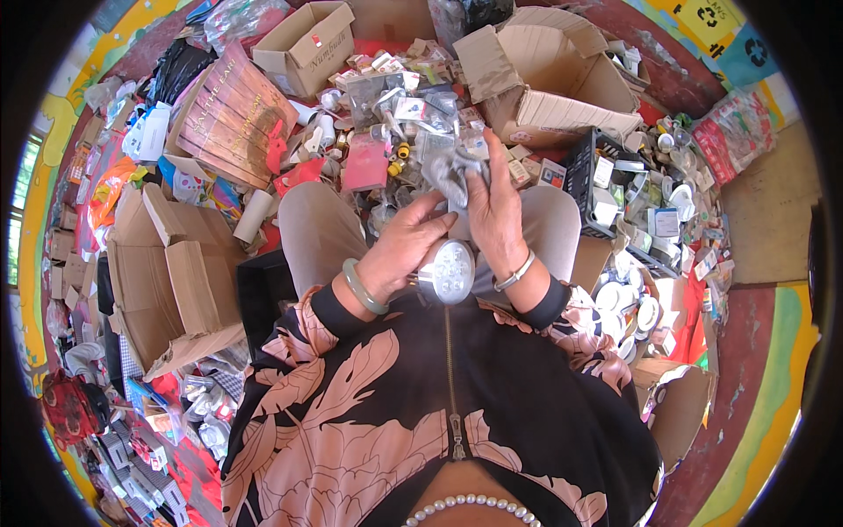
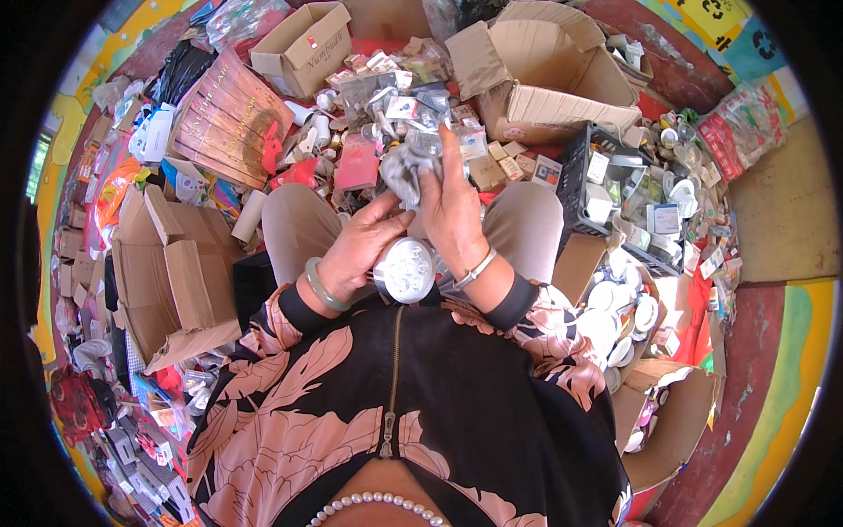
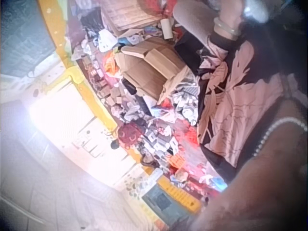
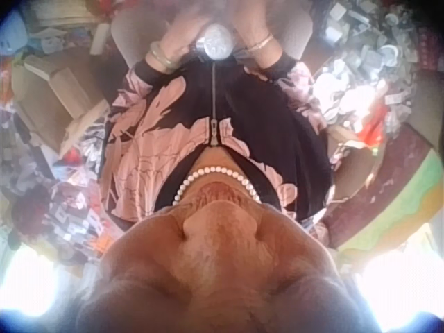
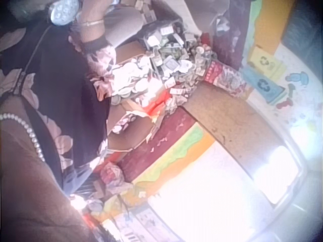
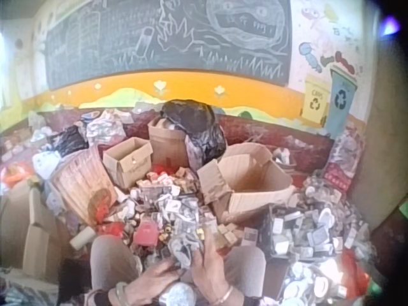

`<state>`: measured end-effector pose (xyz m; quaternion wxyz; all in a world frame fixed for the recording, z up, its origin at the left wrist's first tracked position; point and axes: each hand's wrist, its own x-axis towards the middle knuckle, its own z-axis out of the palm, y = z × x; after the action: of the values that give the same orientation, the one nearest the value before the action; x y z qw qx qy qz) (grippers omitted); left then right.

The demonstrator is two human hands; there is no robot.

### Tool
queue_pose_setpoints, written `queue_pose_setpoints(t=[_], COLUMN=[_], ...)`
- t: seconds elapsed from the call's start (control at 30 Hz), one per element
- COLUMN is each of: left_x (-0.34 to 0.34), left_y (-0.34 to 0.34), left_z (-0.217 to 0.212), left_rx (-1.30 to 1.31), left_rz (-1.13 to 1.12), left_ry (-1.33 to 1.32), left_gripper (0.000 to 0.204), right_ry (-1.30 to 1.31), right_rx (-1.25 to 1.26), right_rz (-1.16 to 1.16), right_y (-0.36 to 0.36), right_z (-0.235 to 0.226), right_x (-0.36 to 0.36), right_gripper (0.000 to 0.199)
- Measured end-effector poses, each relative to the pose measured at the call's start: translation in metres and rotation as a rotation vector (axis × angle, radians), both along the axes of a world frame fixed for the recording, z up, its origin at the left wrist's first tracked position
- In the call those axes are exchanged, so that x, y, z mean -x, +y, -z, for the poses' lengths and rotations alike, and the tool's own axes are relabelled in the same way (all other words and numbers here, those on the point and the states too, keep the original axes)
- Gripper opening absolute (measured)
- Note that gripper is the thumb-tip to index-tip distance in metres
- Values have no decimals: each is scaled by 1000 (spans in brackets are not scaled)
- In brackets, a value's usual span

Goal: The person sits on the floor and wipes various small items, including a black electronic device and a white cylindrical object, using a grey cloth. They then move a plastic crate and continue wiping other items from the surrounding boxes.

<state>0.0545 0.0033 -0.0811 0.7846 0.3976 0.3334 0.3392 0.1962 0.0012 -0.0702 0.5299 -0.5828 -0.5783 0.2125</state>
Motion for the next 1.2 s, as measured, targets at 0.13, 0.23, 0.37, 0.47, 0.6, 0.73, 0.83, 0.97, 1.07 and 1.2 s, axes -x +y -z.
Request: queue_pose_setpoints(t=[0.13,0.23,0.37,0.47,0.6,0.73,0.83,0.97,1.07,1.2], left_x=[0,5,8,15,15,21,22,16,15,12], left_y=[-5,-6,5,8,3,3,6,5,2,4], left_z=[-8,-15,4,7,-8,-5,4,11,1,3], left_rx=[83,177,200,180,314,428,441,384,430,306], left_rz=[142,47,-102,-85,-29,93,127,137,163,241], left_ry=[-168,-168,-239,-203,-237,-382,-407,-355,-304,-209], left_gripper=[39,37,24,26,32,38,36,32,33,34], right_ry=[173,255,23,291,1035,1373,1233,1116,949,472], right_rx=[22,93,101,232,361,426,400,396,388,393], right_rz=[-109,-241,-312,-343,-307,-521,-585,-461,-307,-136], right_y=[20,12,-13,-19,-12,-1,-12,-10,-10,-1], right_z=[1,3,20,21,21,26,21,32,26,34], right_x=[-15,-11,2,3,-5,-21,-7,-5,-1,-6], right_gripper=[47,52,63,57,41,34,38,39,32,26])
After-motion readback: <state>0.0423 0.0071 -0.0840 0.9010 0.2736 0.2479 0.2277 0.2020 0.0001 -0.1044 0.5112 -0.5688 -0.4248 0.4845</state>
